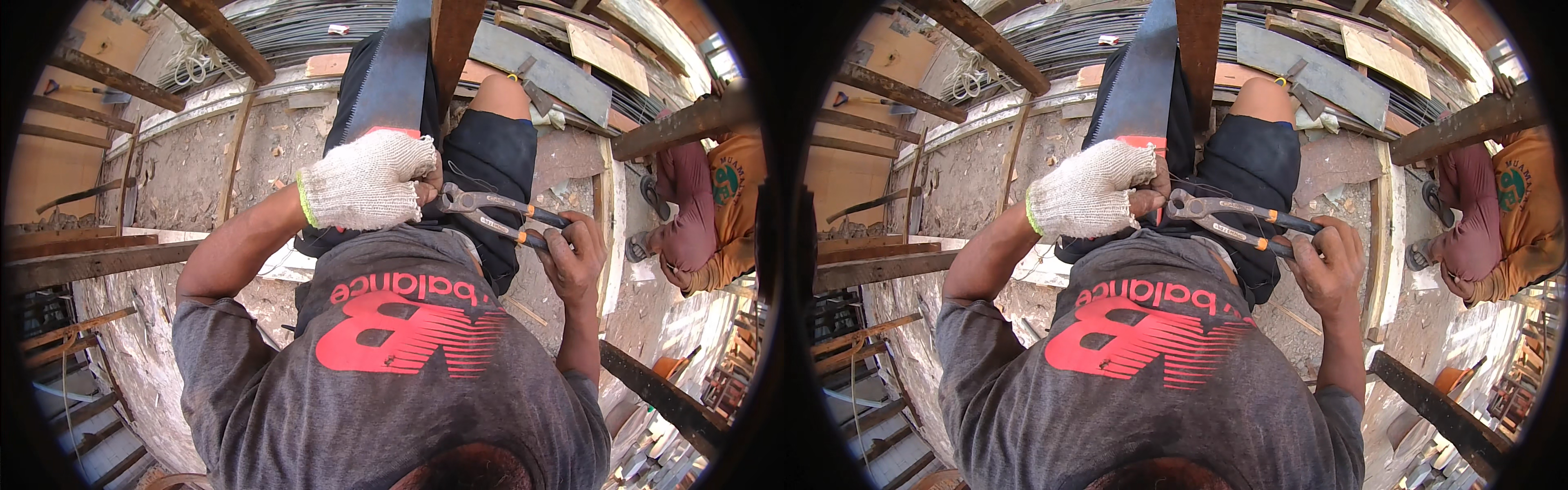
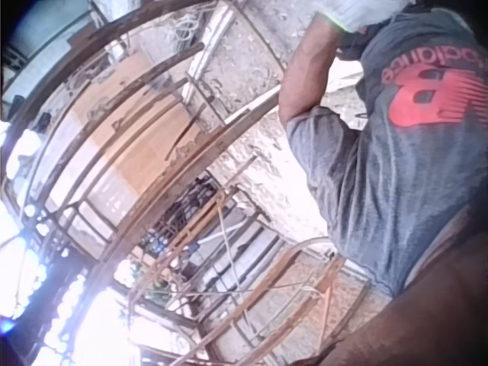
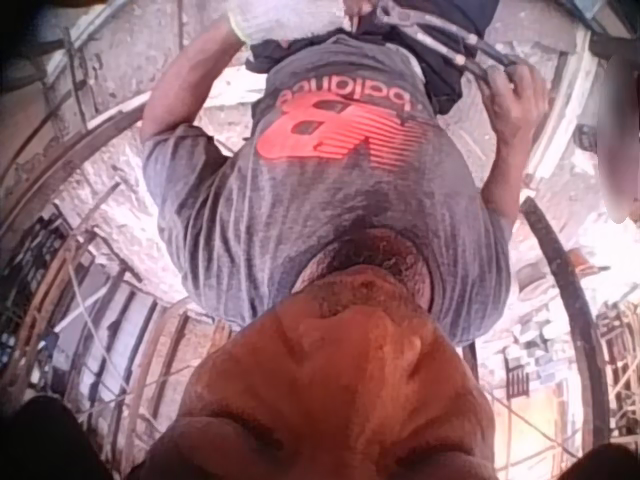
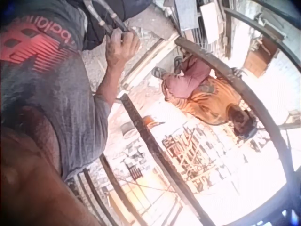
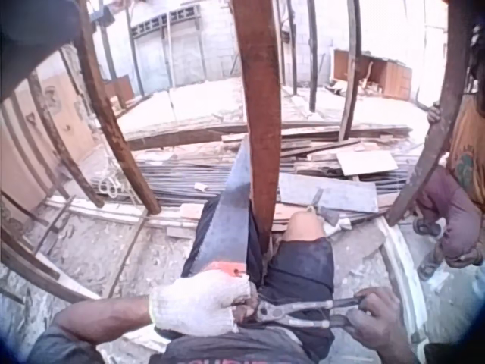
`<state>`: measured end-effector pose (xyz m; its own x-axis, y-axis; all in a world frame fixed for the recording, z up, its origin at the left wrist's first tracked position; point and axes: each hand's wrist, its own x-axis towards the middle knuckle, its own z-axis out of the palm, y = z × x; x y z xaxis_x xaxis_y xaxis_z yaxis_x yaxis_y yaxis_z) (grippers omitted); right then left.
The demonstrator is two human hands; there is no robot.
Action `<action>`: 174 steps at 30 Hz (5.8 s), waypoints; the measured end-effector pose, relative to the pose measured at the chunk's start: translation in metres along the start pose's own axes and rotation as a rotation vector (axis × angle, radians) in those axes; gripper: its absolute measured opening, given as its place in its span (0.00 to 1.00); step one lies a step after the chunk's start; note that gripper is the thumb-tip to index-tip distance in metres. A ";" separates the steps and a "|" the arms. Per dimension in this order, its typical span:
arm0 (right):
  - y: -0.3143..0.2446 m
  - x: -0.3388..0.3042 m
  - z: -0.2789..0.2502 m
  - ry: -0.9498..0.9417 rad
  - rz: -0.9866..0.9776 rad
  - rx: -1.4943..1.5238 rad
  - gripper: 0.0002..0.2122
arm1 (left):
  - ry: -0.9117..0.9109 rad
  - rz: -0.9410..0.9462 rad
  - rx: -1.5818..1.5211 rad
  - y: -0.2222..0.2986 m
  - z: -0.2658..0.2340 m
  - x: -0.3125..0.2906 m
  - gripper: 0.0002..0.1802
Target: The person uses a thin wire and pliers to secure a saw handle to a wooden beam, looping the wire through the handle and twisting it tight.
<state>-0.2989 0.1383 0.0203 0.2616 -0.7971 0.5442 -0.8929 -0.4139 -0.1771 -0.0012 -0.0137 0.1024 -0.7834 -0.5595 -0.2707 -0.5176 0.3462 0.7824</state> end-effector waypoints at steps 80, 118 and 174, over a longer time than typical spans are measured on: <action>-0.093 0.135 0.120 -0.204 0.020 0.461 0.11 | 0.827 -0.196 -0.651 -0.098 0.068 -0.064 0.23; -0.055 0.145 0.137 -0.496 -0.010 1.134 0.08 | 0.796 -0.324 -0.131 -0.140 0.047 -0.108 0.22; -0.066 0.152 0.067 0.432 0.272 1.088 0.12 | 0.199 0.794 -1.573 -0.213 0.046 -0.065 0.23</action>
<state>-0.1756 0.0145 0.0596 -0.2174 -0.7888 0.5749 -0.0678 -0.5754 -0.8151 0.1448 -0.0165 -0.0724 -0.5456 -0.7482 0.3775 0.8120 -0.3608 0.4587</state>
